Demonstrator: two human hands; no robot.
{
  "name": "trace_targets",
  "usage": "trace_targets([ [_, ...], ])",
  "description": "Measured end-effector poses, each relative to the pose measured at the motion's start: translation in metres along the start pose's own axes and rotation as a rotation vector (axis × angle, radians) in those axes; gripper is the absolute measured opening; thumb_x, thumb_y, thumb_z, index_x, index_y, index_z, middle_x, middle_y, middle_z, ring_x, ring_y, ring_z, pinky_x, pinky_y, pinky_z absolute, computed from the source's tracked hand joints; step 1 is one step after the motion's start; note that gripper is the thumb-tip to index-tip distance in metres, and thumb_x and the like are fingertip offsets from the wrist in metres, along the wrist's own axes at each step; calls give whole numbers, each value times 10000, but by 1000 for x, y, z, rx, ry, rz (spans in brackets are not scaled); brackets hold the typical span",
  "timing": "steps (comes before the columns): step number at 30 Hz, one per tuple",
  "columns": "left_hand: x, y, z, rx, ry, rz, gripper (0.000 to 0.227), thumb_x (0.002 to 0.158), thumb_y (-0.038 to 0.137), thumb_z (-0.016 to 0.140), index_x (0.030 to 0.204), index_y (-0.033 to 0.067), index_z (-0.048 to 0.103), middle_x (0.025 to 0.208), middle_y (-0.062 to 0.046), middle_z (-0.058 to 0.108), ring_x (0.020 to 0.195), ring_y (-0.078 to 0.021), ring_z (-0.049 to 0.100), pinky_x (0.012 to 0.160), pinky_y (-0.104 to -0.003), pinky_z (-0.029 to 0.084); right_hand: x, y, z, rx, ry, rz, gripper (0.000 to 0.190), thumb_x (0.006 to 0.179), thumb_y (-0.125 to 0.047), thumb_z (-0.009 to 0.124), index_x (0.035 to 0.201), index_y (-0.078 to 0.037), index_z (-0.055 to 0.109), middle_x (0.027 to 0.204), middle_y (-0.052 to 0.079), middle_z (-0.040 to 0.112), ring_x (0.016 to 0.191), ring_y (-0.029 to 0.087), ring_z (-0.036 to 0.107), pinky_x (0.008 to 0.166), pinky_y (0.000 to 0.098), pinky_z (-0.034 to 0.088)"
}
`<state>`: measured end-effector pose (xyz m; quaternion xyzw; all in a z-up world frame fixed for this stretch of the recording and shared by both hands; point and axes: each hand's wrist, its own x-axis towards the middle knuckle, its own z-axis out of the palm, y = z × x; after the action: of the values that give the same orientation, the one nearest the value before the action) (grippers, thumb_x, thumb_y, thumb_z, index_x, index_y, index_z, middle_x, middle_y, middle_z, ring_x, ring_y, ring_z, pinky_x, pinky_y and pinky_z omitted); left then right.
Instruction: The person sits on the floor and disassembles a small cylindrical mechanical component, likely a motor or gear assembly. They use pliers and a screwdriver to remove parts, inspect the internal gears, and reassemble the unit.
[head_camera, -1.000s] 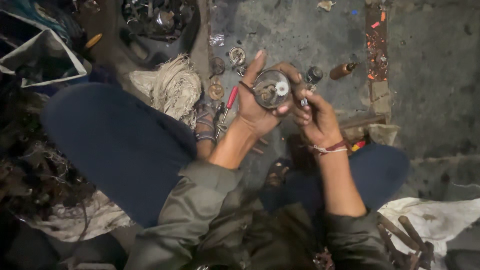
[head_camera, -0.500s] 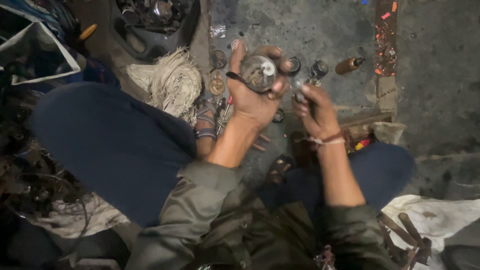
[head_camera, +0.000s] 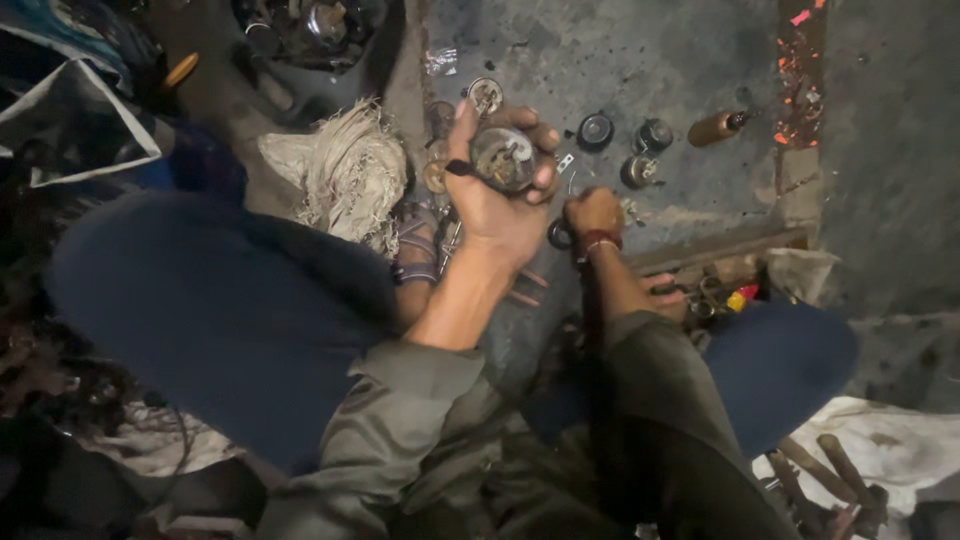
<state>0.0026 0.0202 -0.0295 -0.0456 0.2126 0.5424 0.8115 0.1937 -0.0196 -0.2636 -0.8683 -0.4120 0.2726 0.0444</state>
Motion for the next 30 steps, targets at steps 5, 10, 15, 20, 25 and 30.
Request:
trace_targets([
  [5,4,-1,-1,38,-19,28,544,1024,566,487,975,51,657,824,-162,670,582,-210,556,489,-294,368,2,-1,4,64,82,3,288,816,-289,719,925,-28,777,964,253,721,940,448,696,856,510,542],
  [10,6,-3,1,41,7,14,542,1020,576,482,972,65,657,818,-154,666,572,-198,544,484,-289,356,23,25,10,352,243,63,267,827,-271,729,934,-32,783,934,244,728,906,426,704,808,488,534],
  [15,3,-6,4,29,-16,4,541,1006,578,491,966,66,664,818,-140,672,562,-196,544,481,-288,354,44,51,12,521,383,-8,233,840,-209,742,913,8,786,806,232,748,725,303,743,696,450,539],
  [20,-11,11,24,20,-12,44,544,1011,582,503,946,68,671,801,-129,667,554,-194,554,469,-292,356,24,45,13,826,125,25,163,816,-101,683,863,23,778,751,142,724,642,220,661,584,387,511],
  [25,-48,54,49,153,-146,257,531,1065,534,502,966,39,667,838,-164,672,600,-224,579,481,-299,365,-5,21,1,531,-26,-31,147,763,-111,698,842,-20,783,758,121,757,701,206,748,645,351,582],
  [30,-66,77,64,152,-241,365,508,1053,512,488,1005,38,664,885,-174,676,586,-223,574,489,-288,374,-24,-8,-1,178,37,-292,335,661,-228,895,932,-66,781,940,159,758,874,312,711,751,411,542],
])
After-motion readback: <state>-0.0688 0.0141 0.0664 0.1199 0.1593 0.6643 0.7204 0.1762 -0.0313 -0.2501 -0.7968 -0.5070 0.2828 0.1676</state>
